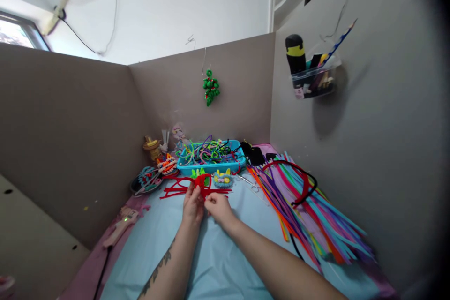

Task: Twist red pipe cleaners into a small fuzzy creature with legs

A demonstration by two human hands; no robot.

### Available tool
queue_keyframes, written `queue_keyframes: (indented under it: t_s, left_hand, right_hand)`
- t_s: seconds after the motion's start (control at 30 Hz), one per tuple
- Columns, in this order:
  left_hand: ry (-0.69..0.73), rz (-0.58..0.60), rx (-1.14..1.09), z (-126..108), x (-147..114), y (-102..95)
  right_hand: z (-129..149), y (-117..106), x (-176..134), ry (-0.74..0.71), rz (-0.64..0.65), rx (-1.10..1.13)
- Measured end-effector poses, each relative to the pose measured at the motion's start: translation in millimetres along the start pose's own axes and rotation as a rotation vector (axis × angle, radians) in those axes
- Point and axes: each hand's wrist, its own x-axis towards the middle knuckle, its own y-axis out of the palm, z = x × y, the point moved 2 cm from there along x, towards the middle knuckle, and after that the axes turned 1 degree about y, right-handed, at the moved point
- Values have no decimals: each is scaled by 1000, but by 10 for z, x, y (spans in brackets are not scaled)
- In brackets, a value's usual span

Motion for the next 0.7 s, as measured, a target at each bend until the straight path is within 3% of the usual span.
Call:
queue_keyframes:
  t_s: [0.17,0.23,0.37,0.47,0.57,0.7]
  left_hand:
    - [57,-102,-46,-126,90,-81]
    - [57,-101,-57,-141,88,-82]
    - [65,-35,25,-101,32,-14]
    - [68,-2,105,-48,-12,30]
    - [71,25,204,-8,-51,49]
    - [82,74,323,12,-112,77]
  right_hand:
    - [75,47,-154,-236,307,-293]
    - [95,14,-157,-252,320,-339]
    - [176,-186,-69,-274,5,-251]
    - [262,-347,-34,-377,-215,-187]
    - [323,-424,-36,-476,-274,-211]
    - [332,-441,-34,-487,-308,-257]
